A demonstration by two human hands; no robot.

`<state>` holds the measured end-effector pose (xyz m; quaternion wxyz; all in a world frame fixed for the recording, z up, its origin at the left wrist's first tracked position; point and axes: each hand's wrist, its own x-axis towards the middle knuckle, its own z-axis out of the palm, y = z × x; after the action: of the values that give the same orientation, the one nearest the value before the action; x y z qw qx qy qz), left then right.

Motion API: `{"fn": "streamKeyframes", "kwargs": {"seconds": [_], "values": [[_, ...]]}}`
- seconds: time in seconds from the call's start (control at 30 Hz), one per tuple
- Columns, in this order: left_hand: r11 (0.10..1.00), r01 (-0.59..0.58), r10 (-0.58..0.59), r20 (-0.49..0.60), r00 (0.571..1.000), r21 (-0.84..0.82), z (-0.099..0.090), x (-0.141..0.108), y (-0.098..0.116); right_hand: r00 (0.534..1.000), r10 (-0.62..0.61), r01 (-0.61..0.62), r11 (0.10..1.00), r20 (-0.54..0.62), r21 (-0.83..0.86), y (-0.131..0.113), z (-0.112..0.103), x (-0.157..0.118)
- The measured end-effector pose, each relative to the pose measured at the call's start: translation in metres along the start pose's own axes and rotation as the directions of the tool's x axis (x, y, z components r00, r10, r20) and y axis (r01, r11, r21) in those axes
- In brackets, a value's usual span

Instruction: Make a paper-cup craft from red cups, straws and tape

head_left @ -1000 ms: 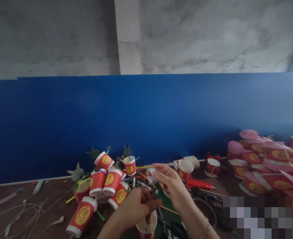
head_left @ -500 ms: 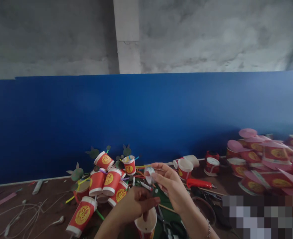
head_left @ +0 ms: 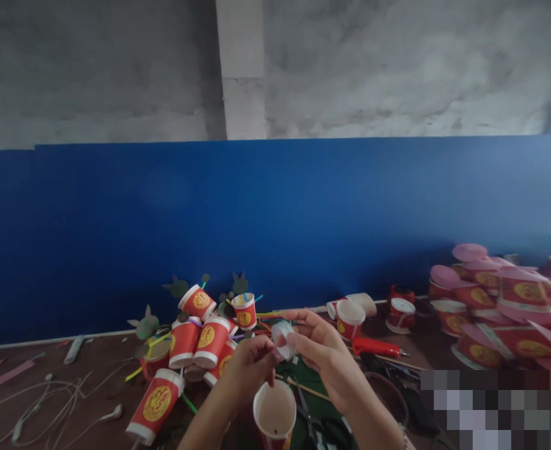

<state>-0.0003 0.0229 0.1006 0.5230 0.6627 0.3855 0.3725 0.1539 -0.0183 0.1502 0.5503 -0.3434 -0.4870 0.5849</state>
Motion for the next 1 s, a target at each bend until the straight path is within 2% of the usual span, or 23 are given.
{"fn": "streamKeyframes", "kwargs": {"seconds": [0.3, 0.47, 0.63, 0.8, 1.0], "values": [[0.994, 0.062, -0.076, -0.164, 0.984, -0.092, -0.007, 0.005, 0.007, 0.996, 0.005, 0.004, 0.994, 0.090, -0.107, 0.001, 0.002, -0.002], [0.983, 0.005, -0.033, -0.146, 0.989, -0.184, -0.009, 0.006, 0.005, 0.994, -0.009, 0.037, 0.968, 0.112, -0.249, 0.009, -0.004, 0.006], [0.966, 0.071, -0.110, -0.147, 0.983, -0.247, -0.012, 0.004, 0.010, 0.994, -0.019, 0.061, 0.919, 0.109, -0.389, 0.010, -0.009, 0.009], [0.906, 0.065, -0.130, -0.129, 0.983, -0.418, -0.014, 0.000, 0.012, 0.996, -0.005, 0.047, 0.865, 0.086, -0.499, 0.004, -0.007, 0.007], [0.902, 0.084, -0.151, -0.128, 0.980, -0.423, -0.014, -0.005, 0.022, 0.995, -0.009, 0.063, 0.837, 0.102, -0.544, 0.003, -0.007, 0.007]]}}
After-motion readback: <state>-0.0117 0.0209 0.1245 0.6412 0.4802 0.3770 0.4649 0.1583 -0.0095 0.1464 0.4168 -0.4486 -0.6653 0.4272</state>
